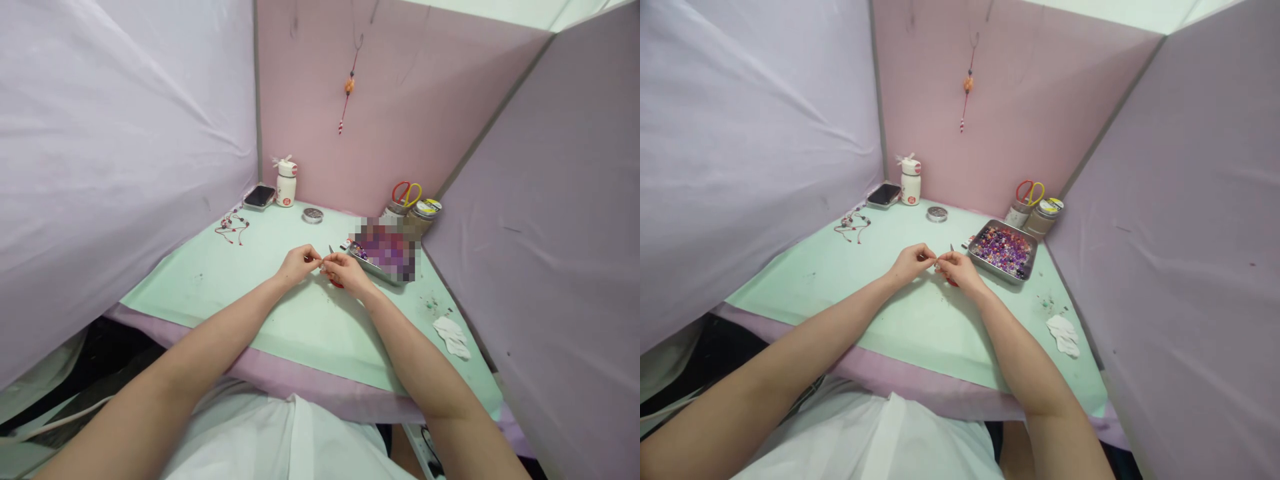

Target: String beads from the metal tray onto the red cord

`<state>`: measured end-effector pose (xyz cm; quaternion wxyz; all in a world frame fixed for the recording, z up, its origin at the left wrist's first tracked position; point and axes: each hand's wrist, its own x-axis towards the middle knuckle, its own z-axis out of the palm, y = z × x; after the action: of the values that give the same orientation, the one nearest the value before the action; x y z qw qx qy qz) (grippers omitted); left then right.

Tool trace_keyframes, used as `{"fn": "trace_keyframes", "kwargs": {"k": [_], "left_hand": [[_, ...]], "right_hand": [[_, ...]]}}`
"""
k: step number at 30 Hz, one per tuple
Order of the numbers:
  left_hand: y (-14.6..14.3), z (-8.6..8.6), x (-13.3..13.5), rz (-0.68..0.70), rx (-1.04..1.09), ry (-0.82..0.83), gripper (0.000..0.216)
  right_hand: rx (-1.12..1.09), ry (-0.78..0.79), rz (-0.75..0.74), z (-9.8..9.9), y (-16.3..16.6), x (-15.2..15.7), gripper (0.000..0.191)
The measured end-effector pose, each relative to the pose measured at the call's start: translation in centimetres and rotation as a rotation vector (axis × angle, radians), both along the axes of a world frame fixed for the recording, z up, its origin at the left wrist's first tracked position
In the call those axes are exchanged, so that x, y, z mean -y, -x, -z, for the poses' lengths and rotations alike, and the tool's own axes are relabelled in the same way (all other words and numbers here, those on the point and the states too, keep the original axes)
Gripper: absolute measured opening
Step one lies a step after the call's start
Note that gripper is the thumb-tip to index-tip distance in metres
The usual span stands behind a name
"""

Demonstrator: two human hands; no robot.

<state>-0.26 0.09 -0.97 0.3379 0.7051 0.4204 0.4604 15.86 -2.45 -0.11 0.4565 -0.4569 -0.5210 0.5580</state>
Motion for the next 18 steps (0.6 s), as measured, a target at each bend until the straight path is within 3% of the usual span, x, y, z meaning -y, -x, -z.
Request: {"fn": "trace_keyframes", "kwargs": {"k": [9, 18], "left_hand": [[0.1, -0.7, 0.7, 0.017, -0.103, -0.289, 0.007], [-0.2, -0.7, 1.1, 0.045, -0.066, -0.372, 0.009]], "right_hand": [[-0.203, 0.122, -0.066, -0.1, -0.3, -0.3, 0.027], [-0.257, 0.199, -0.15, -0.7, -0.4, 0.1, 0.027]]}}
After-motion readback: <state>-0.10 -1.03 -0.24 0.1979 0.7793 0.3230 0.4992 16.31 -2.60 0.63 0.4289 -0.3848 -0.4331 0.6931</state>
